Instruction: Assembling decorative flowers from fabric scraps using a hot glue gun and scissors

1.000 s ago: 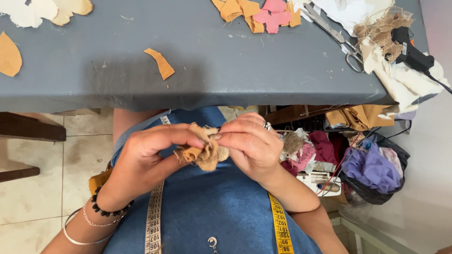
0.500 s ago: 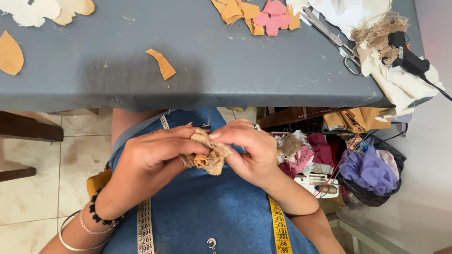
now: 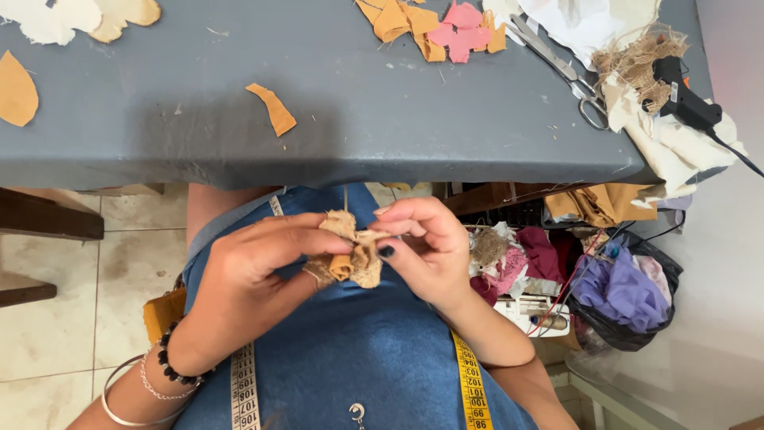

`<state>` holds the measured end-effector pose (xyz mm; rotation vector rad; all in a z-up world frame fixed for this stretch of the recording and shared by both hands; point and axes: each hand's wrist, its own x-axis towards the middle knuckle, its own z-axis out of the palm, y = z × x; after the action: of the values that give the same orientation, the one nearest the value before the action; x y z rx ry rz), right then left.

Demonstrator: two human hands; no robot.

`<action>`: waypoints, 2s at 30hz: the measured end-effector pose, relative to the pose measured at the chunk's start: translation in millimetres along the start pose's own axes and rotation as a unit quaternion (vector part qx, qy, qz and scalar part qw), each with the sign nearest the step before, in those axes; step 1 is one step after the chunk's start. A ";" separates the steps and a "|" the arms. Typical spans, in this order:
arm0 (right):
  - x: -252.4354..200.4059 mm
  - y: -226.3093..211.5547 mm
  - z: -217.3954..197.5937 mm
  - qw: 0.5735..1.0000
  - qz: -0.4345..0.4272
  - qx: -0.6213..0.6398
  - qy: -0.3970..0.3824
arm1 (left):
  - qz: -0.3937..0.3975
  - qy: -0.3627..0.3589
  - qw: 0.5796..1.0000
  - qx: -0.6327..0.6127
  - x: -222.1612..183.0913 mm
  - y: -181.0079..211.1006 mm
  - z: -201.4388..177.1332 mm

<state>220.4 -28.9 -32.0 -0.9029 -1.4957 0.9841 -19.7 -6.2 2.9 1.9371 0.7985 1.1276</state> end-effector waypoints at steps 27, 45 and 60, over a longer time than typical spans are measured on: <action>5.5 -0.3 12.8 0.993 -0.112 0.002 0.032 | 0.025 0.040 0.999 0.003 -2.7 -3.4 8.2; 14.4 9.8 12.7 0.991 -0.105 0.026 -0.079 | -0.015 0.000 1.000 0.000 -4.3 3.2 3.6; -3.5 25.4 13.8 0.986 -0.155 -0.059 -0.032 | -0.075 -0.012 0.993 -0.089 -0.3 22.8 -7.7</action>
<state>208.1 -24.3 -58.0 -0.6978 -1.7039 0.7086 -23.5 -16.3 24.4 1.7104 0.7902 1.0466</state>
